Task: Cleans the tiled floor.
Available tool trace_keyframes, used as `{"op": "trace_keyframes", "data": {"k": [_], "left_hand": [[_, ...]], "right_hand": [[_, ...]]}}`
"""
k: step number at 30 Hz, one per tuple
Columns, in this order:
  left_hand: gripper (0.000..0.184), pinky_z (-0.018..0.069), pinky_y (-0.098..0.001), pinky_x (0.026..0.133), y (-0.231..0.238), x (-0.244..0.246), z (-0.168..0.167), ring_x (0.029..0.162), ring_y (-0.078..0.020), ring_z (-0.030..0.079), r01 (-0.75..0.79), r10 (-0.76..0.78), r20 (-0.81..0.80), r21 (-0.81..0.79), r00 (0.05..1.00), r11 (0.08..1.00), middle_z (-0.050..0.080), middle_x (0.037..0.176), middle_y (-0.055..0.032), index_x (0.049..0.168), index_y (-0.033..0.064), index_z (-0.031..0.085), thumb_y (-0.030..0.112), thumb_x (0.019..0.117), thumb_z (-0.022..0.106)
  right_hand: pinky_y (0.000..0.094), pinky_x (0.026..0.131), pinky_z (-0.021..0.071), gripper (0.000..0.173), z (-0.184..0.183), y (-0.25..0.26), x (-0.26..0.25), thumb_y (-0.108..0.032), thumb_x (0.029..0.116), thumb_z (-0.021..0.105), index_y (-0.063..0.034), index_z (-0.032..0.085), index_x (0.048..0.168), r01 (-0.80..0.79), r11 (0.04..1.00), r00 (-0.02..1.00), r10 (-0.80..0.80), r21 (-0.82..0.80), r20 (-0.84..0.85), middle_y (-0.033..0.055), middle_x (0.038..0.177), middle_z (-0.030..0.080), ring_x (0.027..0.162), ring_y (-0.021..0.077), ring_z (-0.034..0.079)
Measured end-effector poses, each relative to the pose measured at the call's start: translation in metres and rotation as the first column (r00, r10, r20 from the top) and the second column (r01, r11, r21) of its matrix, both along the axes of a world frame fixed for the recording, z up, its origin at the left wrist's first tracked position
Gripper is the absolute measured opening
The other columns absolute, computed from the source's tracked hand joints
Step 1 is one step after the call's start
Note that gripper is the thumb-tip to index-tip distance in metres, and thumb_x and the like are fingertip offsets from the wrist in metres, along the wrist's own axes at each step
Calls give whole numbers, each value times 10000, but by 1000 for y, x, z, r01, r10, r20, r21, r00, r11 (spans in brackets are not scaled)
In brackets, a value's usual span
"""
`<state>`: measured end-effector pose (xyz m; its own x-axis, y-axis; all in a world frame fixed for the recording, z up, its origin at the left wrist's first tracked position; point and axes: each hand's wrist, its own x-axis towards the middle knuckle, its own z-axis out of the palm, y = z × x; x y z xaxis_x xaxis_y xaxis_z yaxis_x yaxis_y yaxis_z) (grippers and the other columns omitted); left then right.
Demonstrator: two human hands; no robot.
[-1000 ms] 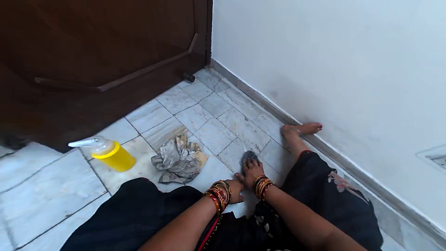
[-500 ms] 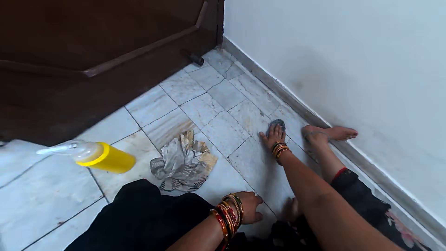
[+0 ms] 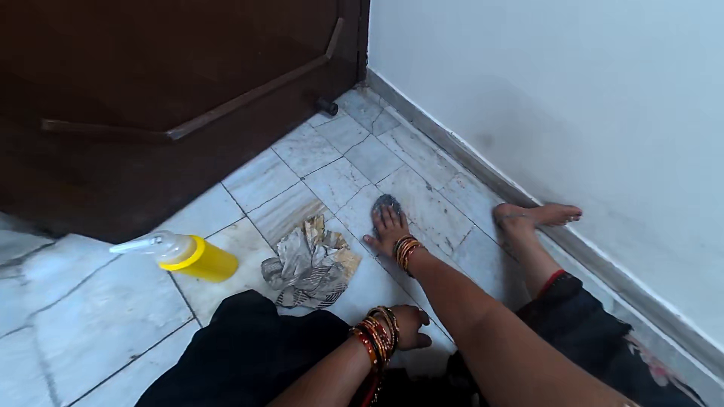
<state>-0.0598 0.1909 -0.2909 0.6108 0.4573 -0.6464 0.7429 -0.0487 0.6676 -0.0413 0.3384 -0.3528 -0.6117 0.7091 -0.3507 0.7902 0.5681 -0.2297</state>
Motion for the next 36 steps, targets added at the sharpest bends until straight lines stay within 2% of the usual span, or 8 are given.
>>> {"op": "trace_keyframes", "data": {"k": [4,9,13,16,20,26,32,36], "left_hand": [[531,372,-628,1138,-3,3,4,1379,-422,507,27,-25,-61,41,998,999,549,1450,-266,1444,-11,535,359,1064,538],[561,363,-610,1154,-12,11,17,1409,-426,473,124,-110,-181,68,977,990,491,1501,-273,1496,0,475,375,1080,511],[587,370,-617,1145,-15,11,25,1409,-438,470,141,-121,-238,69,964,988,484,1503,-284,1514,6,451,392,1077,509],[585,391,-628,1121,-16,10,36,1391,-443,485,137,-110,-274,82,956,987,493,1496,-273,1506,22,470,407,1068,521],[568,389,-646,1110,-16,13,44,1396,-442,474,124,-101,-235,85,967,989,489,1513,-240,1508,67,486,415,1062,530],[551,402,-677,1083,-11,21,23,1357,-477,501,159,-157,-164,-3,974,987,513,1479,-268,1487,58,507,387,1049,567],[486,431,-656,1065,-10,24,21,1339,-460,530,175,-177,-26,-55,984,983,524,1485,-235,1502,106,504,292,1055,547],[518,426,-657,1063,-1,19,18,1335,-469,524,158,-160,-34,-60,986,986,517,1483,-245,1514,104,485,318,1051,573]], "right_hand": [[643,1260,-9,786,0,-43,47,-637,1052,356,-187,171,1670,3,1000,1000,-3,17,-9,124,1748,31,1615,324,-11],[621,1262,-55,811,1,-77,119,-647,1045,356,-199,114,1676,140,990,987,-138,-23,80,108,1749,-24,1615,292,-69],[614,1265,-54,831,3,-83,169,-660,1041,331,-174,98,1674,303,952,946,-297,-31,130,132,1744,-43,1612,308,-80],[615,1264,-36,859,5,-72,182,-683,1037,299,-152,70,1672,390,921,909,-383,-9,162,147,1740,-51,1610,334,-73],[638,1259,-22,873,-4,-41,180,-658,1041,348,-112,79,1668,465,884,878,-466,39,107,189,1734,-22,1607,369,-51],[651,1254,-8,936,-11,37,154,-705,1019,336,-81,68,1663,495,865,859,-502,85,99,222,1726,-6,1605,390,-24],[647,1258,14,994,-11,110,85,-742,995,357,-48,97,1656,434,894,894,-443,111,66,221,1725,50,1603,400,22],[652,1260,11,1008,-2,119,25,-744,990,368,-37,92,1654,291,954,955,-294,73,38,193,1732,55,1605,391,16]]}}
